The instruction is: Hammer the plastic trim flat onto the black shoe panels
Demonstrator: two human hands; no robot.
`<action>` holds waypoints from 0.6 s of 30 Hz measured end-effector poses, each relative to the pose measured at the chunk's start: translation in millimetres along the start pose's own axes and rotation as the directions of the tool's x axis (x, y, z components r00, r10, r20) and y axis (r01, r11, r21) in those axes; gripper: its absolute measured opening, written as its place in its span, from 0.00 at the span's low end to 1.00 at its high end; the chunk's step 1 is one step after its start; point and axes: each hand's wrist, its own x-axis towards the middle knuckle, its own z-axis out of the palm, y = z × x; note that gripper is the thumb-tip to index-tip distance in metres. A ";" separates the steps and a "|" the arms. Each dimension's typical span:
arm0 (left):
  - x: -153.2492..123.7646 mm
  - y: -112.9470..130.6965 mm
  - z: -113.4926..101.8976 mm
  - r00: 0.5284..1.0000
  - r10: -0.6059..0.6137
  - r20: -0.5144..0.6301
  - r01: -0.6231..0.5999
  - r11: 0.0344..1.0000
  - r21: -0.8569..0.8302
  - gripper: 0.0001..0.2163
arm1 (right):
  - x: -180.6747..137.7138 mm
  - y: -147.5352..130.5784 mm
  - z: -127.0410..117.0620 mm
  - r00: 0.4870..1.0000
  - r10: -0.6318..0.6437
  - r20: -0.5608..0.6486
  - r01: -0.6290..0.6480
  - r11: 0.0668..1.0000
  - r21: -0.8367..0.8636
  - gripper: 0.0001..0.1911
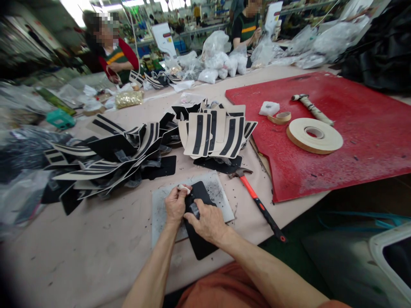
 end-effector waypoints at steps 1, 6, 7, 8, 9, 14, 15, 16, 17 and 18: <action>-0.4 -0.4 0.7 1.000 0.011 -0.008 -0.011 1.000 0.015 0.10 | -0.4 -0.3 0.6 1.000 -0.003 0.001 0.003 1.000 0.005 0.27; -6.5 -2.9 4.6 0.987 0.158 -0.011 -0.156 0.980 0.121 0.09 | -3.4 8.3 -12.7 0.989 -0.145 0.005 0.144 0.987 0.075 0.30; -8.0 -3.5 5.1 0.981 0.196 0.004 -0.195 0.971 0.142 0.09 | -3.9 16.1 -20.3 0.984 -0.174 -0.027 0.176 0.981 0.076 0.27; -9.3 -4.1 5.6 0.973 0.231 0.024 -0.231 0.960 0.157 0.09 | -4.5 27.3 -29.3 0.980 -0.181 -0.080 0.185 0.981 0.052 0.24; -10.4 -4.8 5.9 0.965 0.259 0.047 -0.263 0.951 0.165 0.09 | -5.3 41.7 -39.0 0.976 -0.160 -0.146 0.161 0.987 -0.002 0.22; -10.1 -6.1 6.5 0.955 0.276 0.112 -0.291 0.944 0.153 0.08 | -16.6 132.6 -76.0 0.944 0.201 -0.263 -0.292 0.880 -0.375 0.15; -9.3 -5.7 6.4 0.958 0.265 0.112 -0.280 0.949 0.146 0.08 | -19.6 145.6 -78.6 0.934 0.268 -0.237 -0.341 0.867 -0.363 0.12; -8.6 -5.1 6.3 0.959 0.259 0.114 -0.273 0.952 0.137 0.08 | -22.2 154.3 -80.0 0.923 0.333 -0.195 -0.378 0.881 -0.284 0.09; -8.0 -4.5 6.2 0.959 0.257 0.117 -0.271 0.954 0.128 0.08 | -24.2 158.5 -80.7 0.913 0.386 -0.134 -0.404 0.902 -0.152 0.07; -7.6 -3.9 6.0 0.959 0.257 0.120 -0.271 0.955 0.120 0.08 | -25.2 158.1 -81.5 0.905 0.421 -0.058 -0.422 0.907 0.003 0.06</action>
